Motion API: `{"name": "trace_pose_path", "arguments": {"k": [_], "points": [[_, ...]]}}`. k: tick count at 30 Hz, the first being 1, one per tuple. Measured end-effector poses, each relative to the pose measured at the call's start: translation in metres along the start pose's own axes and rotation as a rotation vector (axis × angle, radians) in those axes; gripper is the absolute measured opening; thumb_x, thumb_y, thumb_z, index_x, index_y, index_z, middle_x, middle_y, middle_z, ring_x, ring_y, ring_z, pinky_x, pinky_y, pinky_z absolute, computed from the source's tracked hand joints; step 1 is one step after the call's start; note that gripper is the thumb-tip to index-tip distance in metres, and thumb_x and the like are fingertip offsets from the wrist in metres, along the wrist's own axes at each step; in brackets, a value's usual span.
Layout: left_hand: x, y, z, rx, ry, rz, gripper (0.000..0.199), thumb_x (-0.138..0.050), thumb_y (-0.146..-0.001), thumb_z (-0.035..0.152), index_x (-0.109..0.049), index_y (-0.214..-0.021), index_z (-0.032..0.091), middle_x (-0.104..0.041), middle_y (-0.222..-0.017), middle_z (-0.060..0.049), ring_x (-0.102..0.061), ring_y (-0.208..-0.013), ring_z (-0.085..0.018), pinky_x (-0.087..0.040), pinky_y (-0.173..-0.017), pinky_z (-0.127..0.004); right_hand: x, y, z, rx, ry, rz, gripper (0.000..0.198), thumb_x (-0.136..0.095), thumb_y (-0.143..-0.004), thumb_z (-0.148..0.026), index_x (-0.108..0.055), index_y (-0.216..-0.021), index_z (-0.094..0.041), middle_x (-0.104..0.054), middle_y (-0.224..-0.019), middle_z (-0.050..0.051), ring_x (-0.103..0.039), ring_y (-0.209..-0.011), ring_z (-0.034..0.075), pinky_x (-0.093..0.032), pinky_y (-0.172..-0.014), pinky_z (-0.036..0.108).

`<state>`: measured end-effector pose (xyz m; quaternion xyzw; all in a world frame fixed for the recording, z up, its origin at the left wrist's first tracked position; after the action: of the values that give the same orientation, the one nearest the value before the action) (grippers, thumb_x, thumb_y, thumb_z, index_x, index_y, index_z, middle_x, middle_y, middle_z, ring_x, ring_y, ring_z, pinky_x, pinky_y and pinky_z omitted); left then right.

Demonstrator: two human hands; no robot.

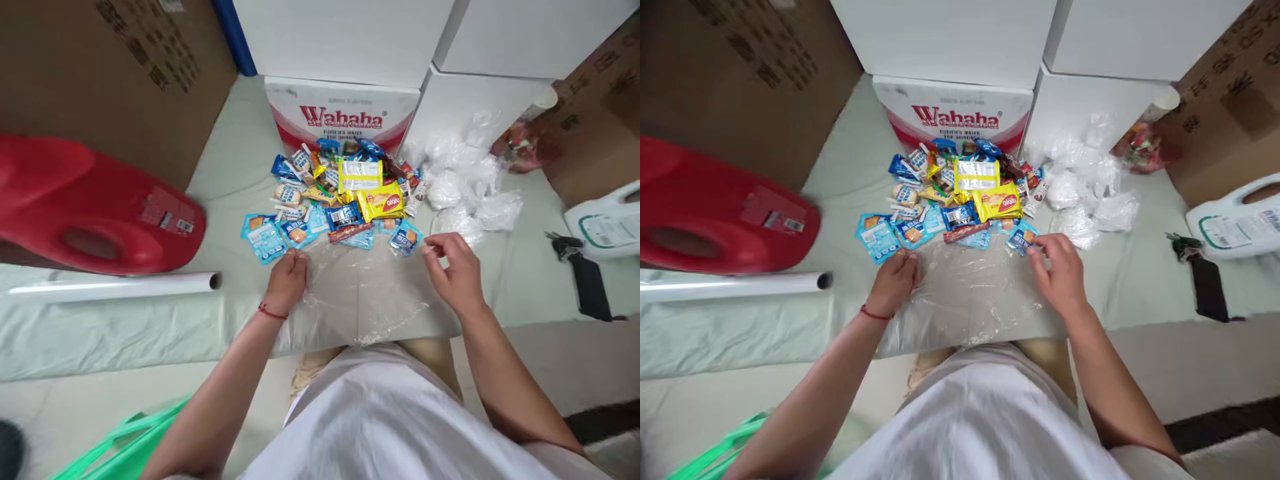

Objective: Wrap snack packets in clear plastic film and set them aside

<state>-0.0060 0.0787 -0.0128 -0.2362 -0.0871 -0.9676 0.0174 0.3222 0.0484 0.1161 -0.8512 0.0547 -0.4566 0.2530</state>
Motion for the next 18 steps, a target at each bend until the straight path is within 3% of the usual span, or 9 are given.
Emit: {"name": "trace_pose_path", "arguments": {"k": [3, 5, 8, 10, 13, 16, 18], "points": [[-0.002, -0.009, 0.005, 0.009, -0.035, -0.021, 0.033, -0.042, -0.098, 0.038, -0.044, -0.068, 0.025, -0.049, -0.050, 0.004, -0.050, -0.055, -0.017, -0.037, -0.063, -0.030, -0.046, 0.030, -0.074, 0.329, -0.069, -0.469, 0.050, -0.058, -0.100, -0.055, -0.059, -0.138, -0.022, -0.065, -0.125, 0.014, -0.061, -0.113, 0.029, -0.051, -0.093, 0.043], [-0.002, -0.017, 0.006, 0.023, -0.040, -0.027, 0.031, -0.045, -0.097, 0.039, -0.046, -0.070, 0.024, -0.049, -0.050, 0.005, -0.049, -0.053, -0.017, -0.036, -0.060, -0.030, -0.077, 0.059, -0.103, 0.444, -0.040, -0.727, 0.062, -0.063, -0.096, -0.059, -0.055, -0.144, -0.022, -0.064, -0.128, 0.015, -0.060, -0.115, 0.032, -0.051, -0.095, 0.046], [-0.003, -0.029, 0.005, 0.054, -0.007, -0.041, 0.025, -0.053, -0.094, 0.040, -0.050, -0.075, 0.024, -0.050, -0.049, 0.006, -0.047, -0.047, -0.015, -0.034, -0.056, -0.028, -0.120, 0.098, -0.121, 0.472, 0.022, -0.978, 0.044, -0.064, -0.100, -0.038, -0.059, -0.137, -0.015, -0.067, -0.114, 0.013, -0.064, -0.101, 0.028, -0.053, -0.085, 0.042], [-0.005, -0.036, 0.003, 0.077, 0.034, -0.056, 0.021, -0.056, -0.091, 0.039, -0.051, -0.078, 0.023, -0.048, -0.049, 0.007, -0.044, -0.044, -0.014, -0.033, -0.052, -0.027, -0.138, 0.114, -0.131, 0.451, -0.015, -1.045, 0.033, -0.059, -0.102, -0.027, -0.061, -0.131, -0.013, -0.067, -0.110, 0.011, -0.064, -0.093, 0.024, -0.052, -0.079, 0.037], [-0.004, -0.044, 0.001, 0.108, 0.095, -0.086, 0.018, -0.060, -0.086, 0.038, -0.052, -0.084, 0.022, -0.049, -0.053, 0.008, -0.046, -0.044, -0.013, -0.034, -0.050, -0.025, -0.146, 0.118, -0.152, 0.417, -0.153, -1.058, 0.036, -0.061, -0.100, -0.031, -0.058, -0.132, -0.014, -0.067, -0.111, 0.009, -0.063, -0.085, 0.020, -0.050, -0.068, 0.032], [0.008, -0.048, 0.001, 0.141, 0.153, -0.087, 0.025, -0.066, -0.079, 0.036, -0.054, -0.093, 0.020, -0.059, -0.067, 0.004, -0.058, -0.057, -0.014, -0.043, -0.055, -0.024, -0.138, 0.101, -0.171, 0.410, -0.234, -0.959, 0.025, -0.055, -0.104, -0.035, -0.061, -0.122, -0.018, -0.068, -0.104, 0.006, -0.061, -0.079, 0.017, -0.047, -0.063, 0.030], [0.029, -0.044, 0.007, 0.113, 0.086, 0.025, 0.033, -0.073, -0.074, 0.035, -0.057, -0.097, 0.019, -0.064, -0.082, 0.000, -0.064, -0.074, -0.016, -0.051, -0.066, -0.027, -0.134, 0.085, -0.172, 0.391, -0.190, -0.829, 0.021, -0.048, -0.107, -0.031, -0.063, -0.112, -0.018, -0.069, -0.099, 0.006, -0.061, -0.086, 0.020, -0.050, -0.072, 0.033]]}}
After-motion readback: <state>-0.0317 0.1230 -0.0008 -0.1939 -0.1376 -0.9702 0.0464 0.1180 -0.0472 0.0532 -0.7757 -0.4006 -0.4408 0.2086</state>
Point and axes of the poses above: each hand's wrist, its own y-axis away from the middle knuckle, its own x-axis out of the back of the hand, z = x × y, the point moved 8 cm from there along -y, towards the middle knuckle
